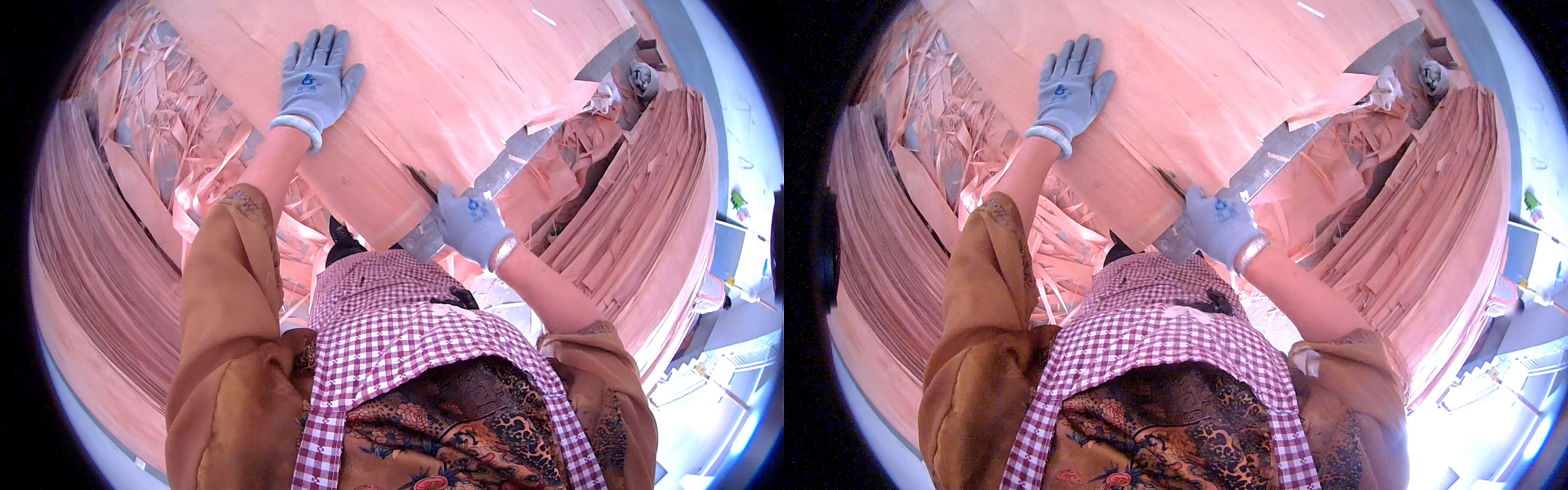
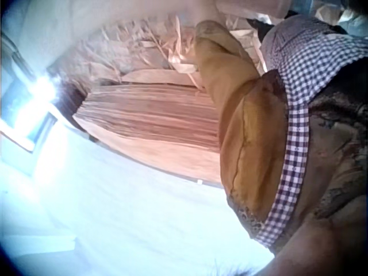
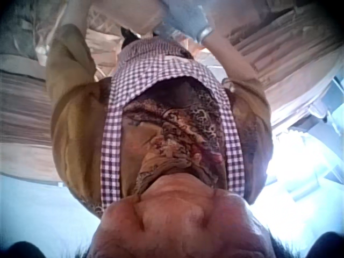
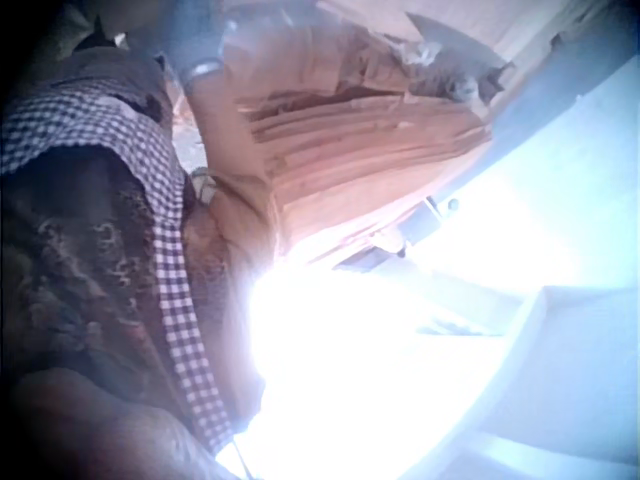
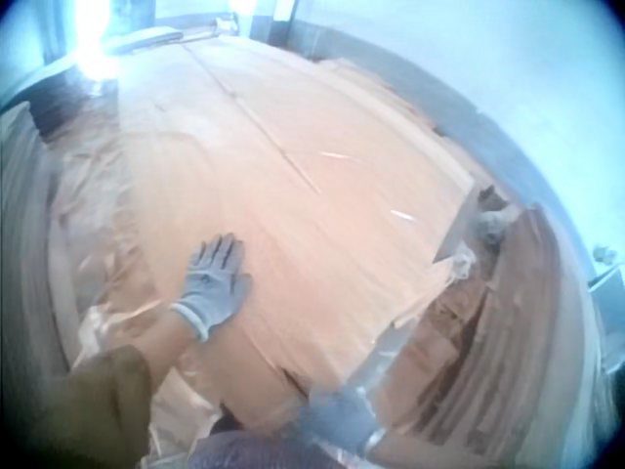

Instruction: The person cuts wood veneer sheets using a knife and straight edge, positioning and trimming large sheets on a work table.

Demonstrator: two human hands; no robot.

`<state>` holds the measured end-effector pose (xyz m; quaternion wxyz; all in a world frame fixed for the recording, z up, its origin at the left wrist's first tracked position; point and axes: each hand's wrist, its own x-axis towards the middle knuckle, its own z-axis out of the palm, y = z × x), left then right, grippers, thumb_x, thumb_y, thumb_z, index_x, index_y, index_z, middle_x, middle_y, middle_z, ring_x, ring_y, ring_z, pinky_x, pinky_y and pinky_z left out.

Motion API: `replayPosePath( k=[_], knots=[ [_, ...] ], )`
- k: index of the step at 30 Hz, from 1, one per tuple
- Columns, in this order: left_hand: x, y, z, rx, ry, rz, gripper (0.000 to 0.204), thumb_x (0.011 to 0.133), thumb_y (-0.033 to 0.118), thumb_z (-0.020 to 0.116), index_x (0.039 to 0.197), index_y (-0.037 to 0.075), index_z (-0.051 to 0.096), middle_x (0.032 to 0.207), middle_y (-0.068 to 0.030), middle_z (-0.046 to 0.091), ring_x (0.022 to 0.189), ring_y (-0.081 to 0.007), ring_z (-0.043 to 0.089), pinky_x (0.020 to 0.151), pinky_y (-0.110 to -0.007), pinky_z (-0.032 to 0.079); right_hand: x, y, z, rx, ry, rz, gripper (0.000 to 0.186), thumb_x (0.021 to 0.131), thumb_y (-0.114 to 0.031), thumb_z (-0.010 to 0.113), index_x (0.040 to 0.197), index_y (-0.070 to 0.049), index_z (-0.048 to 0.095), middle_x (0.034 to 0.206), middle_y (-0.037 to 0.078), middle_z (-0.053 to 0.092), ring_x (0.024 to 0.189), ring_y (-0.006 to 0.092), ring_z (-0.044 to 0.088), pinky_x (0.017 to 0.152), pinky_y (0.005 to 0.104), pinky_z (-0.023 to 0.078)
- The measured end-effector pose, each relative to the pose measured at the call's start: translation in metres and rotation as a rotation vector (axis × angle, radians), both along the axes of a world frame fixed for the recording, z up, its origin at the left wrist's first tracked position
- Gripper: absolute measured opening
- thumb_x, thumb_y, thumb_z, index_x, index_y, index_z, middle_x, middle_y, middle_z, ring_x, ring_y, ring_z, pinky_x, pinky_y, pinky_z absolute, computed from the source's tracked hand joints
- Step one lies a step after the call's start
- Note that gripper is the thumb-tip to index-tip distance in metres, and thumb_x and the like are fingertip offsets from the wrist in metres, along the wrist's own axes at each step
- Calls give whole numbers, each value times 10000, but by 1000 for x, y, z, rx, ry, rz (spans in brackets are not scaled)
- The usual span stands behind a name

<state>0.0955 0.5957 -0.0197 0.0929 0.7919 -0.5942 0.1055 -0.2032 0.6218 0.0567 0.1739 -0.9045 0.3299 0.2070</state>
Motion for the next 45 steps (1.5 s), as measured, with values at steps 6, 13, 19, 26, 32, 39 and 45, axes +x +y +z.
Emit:
replayPosePath(
  k=[6,13,19,26,32,39,45],
  knots=[
    [0,1,-1,3,4,-5,611,960,462,409,1470,130,349,1531,-96,328,1403,-292,311,1164,-465,170,-76,23,4,168,61,-150,260,900,-243,526,1022,-29,444,719,203,654,665,395,656,607,495,501],
    [-1,6,8,-20,114,3,636,939,446,438,1454,79,368,1517,-120,349,1402,-298,311,1167,-470,146,-52,-67,84,606,-42,-617,265,968,-308,530,957,-44,548,616,130,555,534,195,596,514,348,476],
    [-1,9,15,-83,222,-16,649,921,439,469,1438,55,388,1494,-139,378,1390,-310,324,1166,-473,151,146,-181,45,415,-309,-113,256,992,-298,458,922,-63,534,614,92,548,513,220,570,512,358,453],
    [2,10,16,-147,298,-20,636,885,433,533,1388,52,451,1436,-146,436,1345,-322,375,1148,-494,193,345,-177,20,-66,-26,371,360,989,-371,396,1062,-95,615,913,146,692,851,335,665,731,452,491],
    [-2,7,11,-122,215,4,604,887,448,530,1349,62,482,1371,-154,485,1309,-315,405,1138,-495,204,314,-184,11,-40,34,341,374,960,-322,401,1108,-89,653,997,165,695,945,344,669,796,425,509],
    [0,4,7,-119,129,-17,566,882,448,547,1303,71,511,1368,-151,488,1291,-322,418,1121,-498,231,208,-179,16,-50,61,200,367,968,-353,414,1101,-83,624,988,161,691,917,355,660,771,440,496],
    [-1,4,4,-108,110,-25,553,891,428,561,1324,94,483,1400,-142,460,1308,-323,404,1134,-489,218,102,-168,7,-49,70,78,366,987,-403,396,1001,-75,559,834,169,666,816,377,649,725,474,475]
  ],
)
